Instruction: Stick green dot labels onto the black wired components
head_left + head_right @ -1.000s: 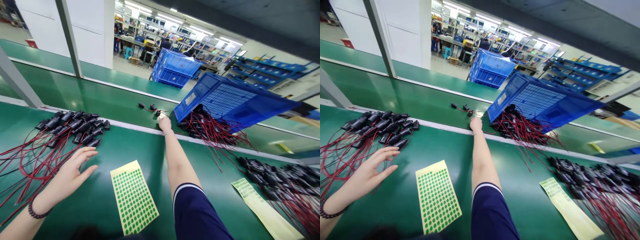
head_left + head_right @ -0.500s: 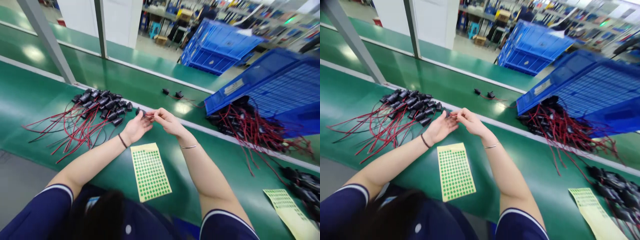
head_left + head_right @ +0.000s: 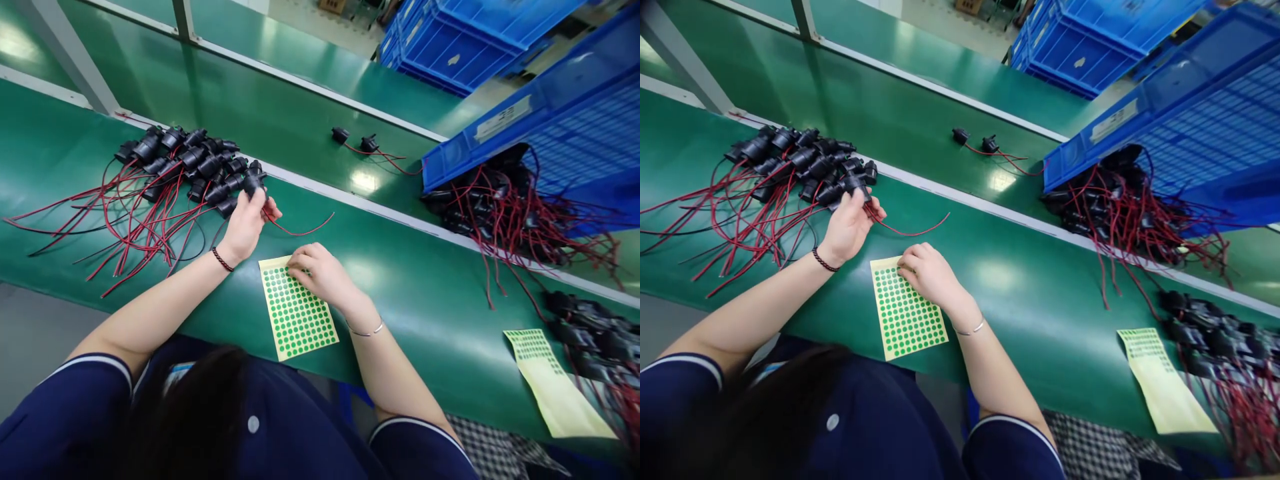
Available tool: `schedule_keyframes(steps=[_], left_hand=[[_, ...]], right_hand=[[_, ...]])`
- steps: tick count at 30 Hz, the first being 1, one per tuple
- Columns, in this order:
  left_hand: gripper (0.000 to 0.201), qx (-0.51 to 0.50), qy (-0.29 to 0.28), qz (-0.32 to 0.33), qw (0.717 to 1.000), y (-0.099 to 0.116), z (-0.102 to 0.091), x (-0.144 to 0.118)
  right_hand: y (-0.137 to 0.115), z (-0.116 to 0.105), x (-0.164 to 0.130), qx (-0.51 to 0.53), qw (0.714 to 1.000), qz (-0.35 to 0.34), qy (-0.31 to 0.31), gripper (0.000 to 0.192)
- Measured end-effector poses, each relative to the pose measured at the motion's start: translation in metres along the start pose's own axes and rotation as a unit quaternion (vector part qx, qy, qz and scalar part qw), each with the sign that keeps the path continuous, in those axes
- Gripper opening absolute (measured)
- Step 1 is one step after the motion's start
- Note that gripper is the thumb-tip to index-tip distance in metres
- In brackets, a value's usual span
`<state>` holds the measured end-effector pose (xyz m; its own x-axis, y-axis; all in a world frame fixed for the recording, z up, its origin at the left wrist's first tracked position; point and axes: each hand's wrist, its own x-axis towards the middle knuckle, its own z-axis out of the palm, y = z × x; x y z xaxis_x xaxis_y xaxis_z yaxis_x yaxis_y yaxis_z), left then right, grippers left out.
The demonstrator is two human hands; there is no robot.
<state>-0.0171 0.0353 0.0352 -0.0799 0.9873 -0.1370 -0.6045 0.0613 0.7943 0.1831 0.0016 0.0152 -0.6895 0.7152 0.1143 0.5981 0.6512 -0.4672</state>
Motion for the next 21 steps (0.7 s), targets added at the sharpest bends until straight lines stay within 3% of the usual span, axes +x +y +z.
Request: schedule_keyframes(steps=[5, 7, 10, 12, 17, 21], left_hand=[[0.033, 0.209, -0.037, 0.098, 0.972, 0.004, -0.003, -0.011], [0.027, 0.334, -0.111, 0.092, 0.932, 0.008, -0.006, -0.014], [0.019, 0.493, -0.252, 0.03, 0.832, 0.01, -0.012, -0.015], [0.018, 0.546, -0.302, 0.015, 0.781, 0.008, -0.017, -0.015], [0.017, 0.615, -0.364, 0.055, 0.697, 0.001, -0.019, -0.015], [0.014, 0.661, -0.352, -0.003, 0.663, 0.005, -0.014, -0.016]], right_hand=[[-0.001, 0.01, -0.005, -0.007, 0.999, 0.019, -0.027, 0.03], [0.001, 0.013, -0.005, -0.005, 0.999, 0.024, -0.028, 0.03], [0.003, 0.016, -0.007, -0.015, 0.999, 0.031, -0.018, 0.029], [0.004, 0.017, -0.009, -0.017, 0.999, 0.035, -0.001, 0.034], [0.009, 0.017, -0.01, 0.003, 0.999, 0.041, 0.021, 0.033], [0.013, 0.018, -0.011, 0.022, 0.997, 0.059, 0.052, 0.024]])
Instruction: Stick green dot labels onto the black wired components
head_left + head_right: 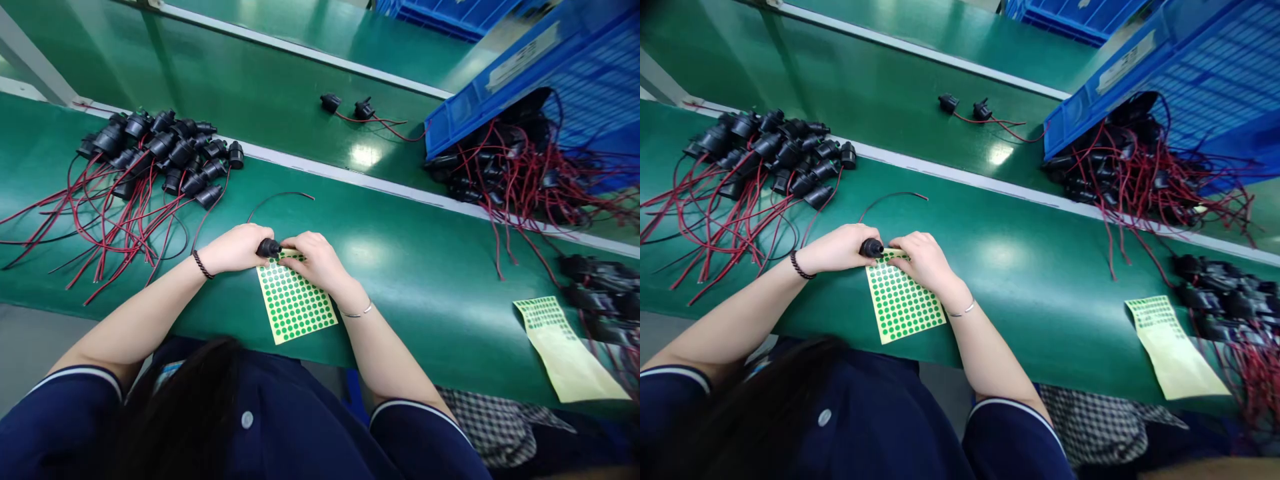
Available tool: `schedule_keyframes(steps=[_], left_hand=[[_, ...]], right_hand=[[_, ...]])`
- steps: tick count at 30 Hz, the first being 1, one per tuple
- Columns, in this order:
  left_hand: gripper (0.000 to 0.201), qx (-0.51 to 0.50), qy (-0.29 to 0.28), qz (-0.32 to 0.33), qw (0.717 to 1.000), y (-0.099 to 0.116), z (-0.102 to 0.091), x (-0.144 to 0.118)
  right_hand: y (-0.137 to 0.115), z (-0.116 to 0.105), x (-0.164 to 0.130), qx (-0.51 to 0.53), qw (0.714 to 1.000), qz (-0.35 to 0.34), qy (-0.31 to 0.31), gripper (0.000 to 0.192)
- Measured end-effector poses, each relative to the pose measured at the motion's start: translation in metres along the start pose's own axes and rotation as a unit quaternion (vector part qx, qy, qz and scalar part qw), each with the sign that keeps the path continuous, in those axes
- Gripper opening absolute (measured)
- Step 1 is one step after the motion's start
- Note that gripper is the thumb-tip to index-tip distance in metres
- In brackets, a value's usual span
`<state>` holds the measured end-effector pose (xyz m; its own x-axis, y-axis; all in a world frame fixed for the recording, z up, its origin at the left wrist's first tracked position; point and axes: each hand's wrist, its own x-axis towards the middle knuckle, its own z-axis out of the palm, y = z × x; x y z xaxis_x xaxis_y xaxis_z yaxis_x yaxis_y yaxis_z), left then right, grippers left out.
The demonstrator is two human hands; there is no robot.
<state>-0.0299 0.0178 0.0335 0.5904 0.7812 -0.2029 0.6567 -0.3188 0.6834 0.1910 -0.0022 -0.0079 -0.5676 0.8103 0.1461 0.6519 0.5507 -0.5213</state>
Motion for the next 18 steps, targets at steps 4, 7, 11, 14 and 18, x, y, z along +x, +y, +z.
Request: schedule_keyframes(steps=[4, 7, 11, 14, 18], left_hand=[[0.025, -0.023, 0.067, -0.039, 0.997, -0.002, 0.001, 0.003], [0.032, -0.077, 0.135, -0.041, 0.987, -0.006, 0.006, 0.007], [0.035, -0.193, 0.181, -0.084, 0.961, -0.006, 0.015, 0.01], [0.032, -0.271, 0.217, -0.087, 0.934, -0.002, 0.019, 0.011], [0.028, -0.338, 0.245, -0.062, 0.907, 0.0, 0.019, 0.01]], right_hand=[[0.004, -0.004, -0.003, 0.073, 0.994, 0.066, 0.05, 0.029], [0.007, -0.01, -0.004, 0.142, 0.979, 0.133, 0.061, 0.03], [0.011, -0.015, -0.003, 0.182, 0.962, 0.188, 0.071, 0.029], [0.012, -0.017, -0.002, 0.176, 0.967, 0.165, 0.08, 0.027], [0.012, -0.019, -0.002, 0.154, 0.98, 0.099, 0.083, 0.027]])
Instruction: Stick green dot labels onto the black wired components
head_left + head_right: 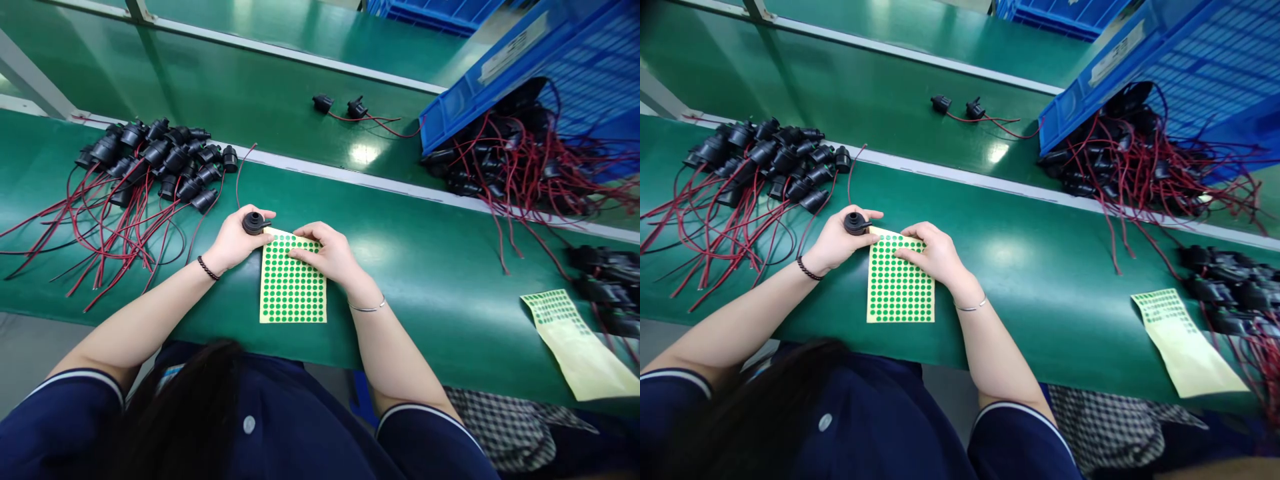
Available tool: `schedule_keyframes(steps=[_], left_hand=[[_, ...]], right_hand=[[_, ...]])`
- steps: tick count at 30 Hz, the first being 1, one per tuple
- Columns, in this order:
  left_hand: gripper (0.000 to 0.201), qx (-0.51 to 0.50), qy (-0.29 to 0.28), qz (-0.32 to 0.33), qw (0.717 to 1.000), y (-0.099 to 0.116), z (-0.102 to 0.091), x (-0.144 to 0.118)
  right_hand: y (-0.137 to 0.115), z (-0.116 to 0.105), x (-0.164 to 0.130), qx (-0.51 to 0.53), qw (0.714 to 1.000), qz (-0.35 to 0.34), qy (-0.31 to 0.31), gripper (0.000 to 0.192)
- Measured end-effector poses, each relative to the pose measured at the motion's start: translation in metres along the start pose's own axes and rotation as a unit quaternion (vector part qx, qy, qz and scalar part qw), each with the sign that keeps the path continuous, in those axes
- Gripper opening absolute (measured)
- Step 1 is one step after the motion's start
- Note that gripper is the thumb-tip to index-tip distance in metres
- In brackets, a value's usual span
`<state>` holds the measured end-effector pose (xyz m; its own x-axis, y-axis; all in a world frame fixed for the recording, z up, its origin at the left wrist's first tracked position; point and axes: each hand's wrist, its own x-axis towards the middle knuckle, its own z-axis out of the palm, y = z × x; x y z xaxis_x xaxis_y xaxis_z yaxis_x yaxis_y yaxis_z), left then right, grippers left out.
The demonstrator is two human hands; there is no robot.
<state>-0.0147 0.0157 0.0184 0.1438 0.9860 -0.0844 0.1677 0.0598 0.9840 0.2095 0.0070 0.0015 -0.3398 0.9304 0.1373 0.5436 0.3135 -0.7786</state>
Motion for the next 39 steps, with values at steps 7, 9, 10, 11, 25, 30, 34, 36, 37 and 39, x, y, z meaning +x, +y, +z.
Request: schedule_keyframes(steps=[7, 9, 10, 11, 25, 30, 34, 36, 37, 39], left_hand=[[0.026, 0.027, -0.069, 0.028, 0.997, 0.003, -0.006, 0.0], [0.026, 0.084, -0.095, 0.041, 0.991, 0.004, -0.006, -0.002], [0.024, 0.116, -0.101, 0.045, 0.987, 0.005, -0.005, -0.002], [0.022, 0.144, -0.101, 0.046, 0.983, 0.005, -0.004, -0.003], [0.027, 0.159, -0.033, 0.025, 0.986, -0.001, -0.004, 0.002], [0.025, 0.156, -0.036, 0.028, 0.987, 0.0, -0.003, 0.001], [0.027, 0.148, -0.027, 0.034, 0.988, -0.003, -0.002, 0.001], [0.027, 0.151, -0.016, 0.035, 0.988, -0.004, -0.002, 0.002], [0.027, 0.153, -0.012, 0.034, 0.988, -0.005, -0.001, 0.002], [0.026, 0.156, -0.009, 0.03, 0.987, -0.006, 0.0, 0.002]], right_hand=[[0.002, 0.001, 0.0, 0.088, 0.992, 0.092, -0.012, 0.021], [0.002, 0.001, 0.0, 0.109, 0.988, 0.11, -0.011, 0.024], [0.002, 0.0, 0.0, 0.117, 0.986, 0.116, -0.012, 0.025], [0.003, 0.0, 0.0, 0.122, 0.985, 0.12, -0.015, 0.026], [0.001, -0.003, 0.0, 0.138, 0.983, 0.117, -0.035, 0.034], [0.002, -0.002, 0.0, 0.14, 0.98, 0.135, -0.039, 0.031], [-0.001, -0.003, 0.0, 0.047, 0.998, 0.045, 0.0, 0.017], [-0.002, -0.002, 0.0, -0.011, 0.999, -0.017, 0.031, 0.011], [-0.003, -0.002, -0.001, -0.036, 0.998, -0.039, 0.042, 0.009], [-0.003, 0.0, -0.001, -0.074, 0.994, -0.063, 0.058, 0.008]])
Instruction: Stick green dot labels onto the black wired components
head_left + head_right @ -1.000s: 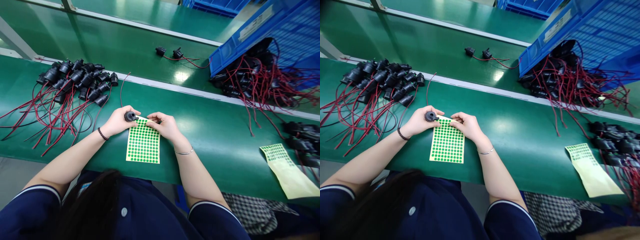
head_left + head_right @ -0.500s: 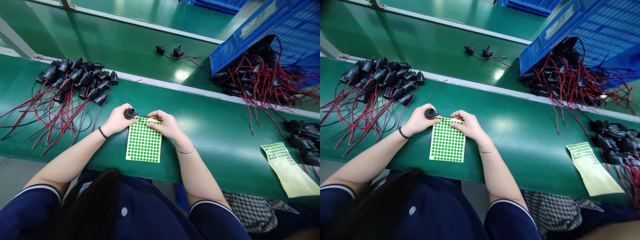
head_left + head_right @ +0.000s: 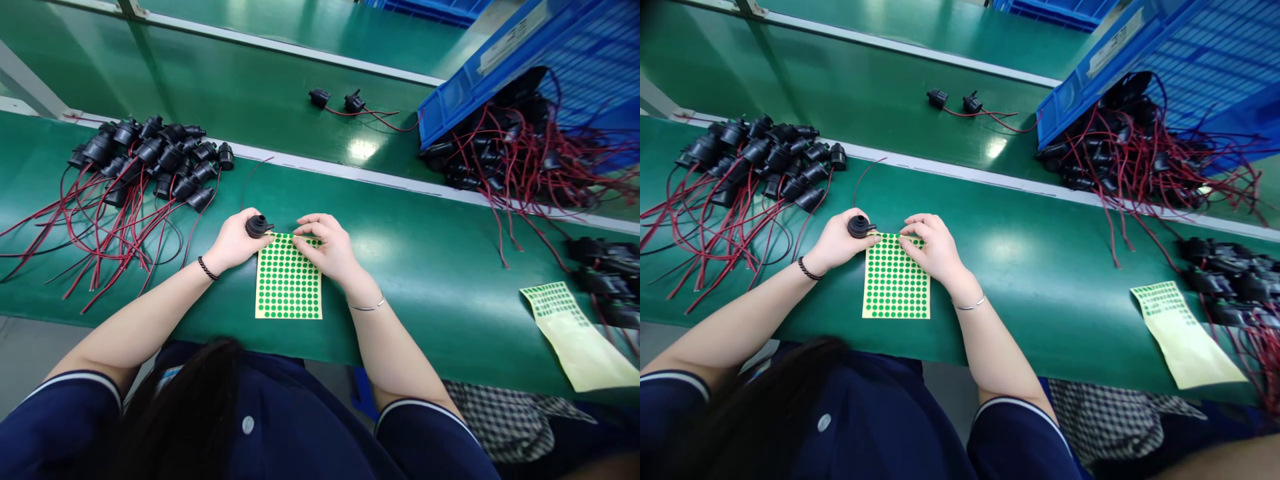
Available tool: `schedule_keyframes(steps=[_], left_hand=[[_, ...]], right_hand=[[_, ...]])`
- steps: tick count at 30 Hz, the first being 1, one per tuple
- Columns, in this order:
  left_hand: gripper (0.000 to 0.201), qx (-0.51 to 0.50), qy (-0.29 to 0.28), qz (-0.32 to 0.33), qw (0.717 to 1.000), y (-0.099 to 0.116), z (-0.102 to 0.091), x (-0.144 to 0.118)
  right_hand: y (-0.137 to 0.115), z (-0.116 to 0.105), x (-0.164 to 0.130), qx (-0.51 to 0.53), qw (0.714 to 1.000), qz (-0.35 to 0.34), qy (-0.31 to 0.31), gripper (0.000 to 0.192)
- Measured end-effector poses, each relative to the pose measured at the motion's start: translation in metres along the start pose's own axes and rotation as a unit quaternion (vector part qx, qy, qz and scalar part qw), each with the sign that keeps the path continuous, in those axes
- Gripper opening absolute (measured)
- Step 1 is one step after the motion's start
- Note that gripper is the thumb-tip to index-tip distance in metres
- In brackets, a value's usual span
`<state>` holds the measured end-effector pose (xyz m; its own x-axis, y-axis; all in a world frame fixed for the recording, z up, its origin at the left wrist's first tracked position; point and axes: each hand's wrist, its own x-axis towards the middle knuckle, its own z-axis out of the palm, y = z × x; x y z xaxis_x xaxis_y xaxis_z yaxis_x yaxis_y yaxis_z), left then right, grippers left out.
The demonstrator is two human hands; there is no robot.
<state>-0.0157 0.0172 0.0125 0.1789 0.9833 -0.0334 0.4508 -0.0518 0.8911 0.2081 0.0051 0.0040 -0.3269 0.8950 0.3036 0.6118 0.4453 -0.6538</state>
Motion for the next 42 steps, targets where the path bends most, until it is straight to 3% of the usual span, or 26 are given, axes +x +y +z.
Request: schedule_keyframes(steps=[10, 15, 17, 21, 24, 27, 30, 35, 42], left_hand=[[0.024, 0.004, 0.018, -0.019, 1.0, -0.002, 0.006, -0.001], [0.026, 0.002, 0.069, -0.026, 0.997, -0.001, 0.015, -0.004], [0.026, 0.012, 0.086, -0.018, 0.996, -0.001, 0.019, -0.006], [0.029, 0.022, 0.085, 0.013, 0.996, -0.003, 0.024, -0.008], [0.028, 0.01, 0.063, 0.076, 0.995, -0.007, 0.026, -0.009], [0.031, -0.01, 0.044, 0.143, 0.989, -0.012, 0.027, -0.01], [0.033, -0.023, 0.014, 0.155, 0.988, -0.014, 0.027, -0.012], [0.031, 0.003, -0.028, 0.149, 0.988, -0.011, 0.023, -0.013], [0.028, 0.013, -0.043, 0.166, 0.985, -0.008, 0.02, -0.011]], right_hand=[[-0.003, 0.005, 0.0, -0.054, 0.997, -0.031, 0.041, 0.008], [-0.015, 0.008, 0.0, 0.076, 0.991, 0.06, 0.092, 0.007], [-0.02, 0.011, 0.0, 0.192, 0.969, 0.121, 0.096, 0.008], [-0.026, 0.019, 0.001, 0.377, 0.899, 0.222, 0.034, 0.023], [-0.028, 0.023, 0.002, 0.433, 0.861, 0.268, 0.009, 0.029], [-0.031, 0.022, 0.003, 0.459, 0.843, 0.281, 0.008, 0.03], [-0.036, 0.018, 0.003, 0.467, 0.841, 0.274, 0.01, 0.029], [-0.041, 0.012, 0.0, 0.435, 0.864, 0.254, 0.004, 0.028], [-0.043, 0.012, 0.0, 0.397, 0.881, 0.257, -0.02, 0.023]])
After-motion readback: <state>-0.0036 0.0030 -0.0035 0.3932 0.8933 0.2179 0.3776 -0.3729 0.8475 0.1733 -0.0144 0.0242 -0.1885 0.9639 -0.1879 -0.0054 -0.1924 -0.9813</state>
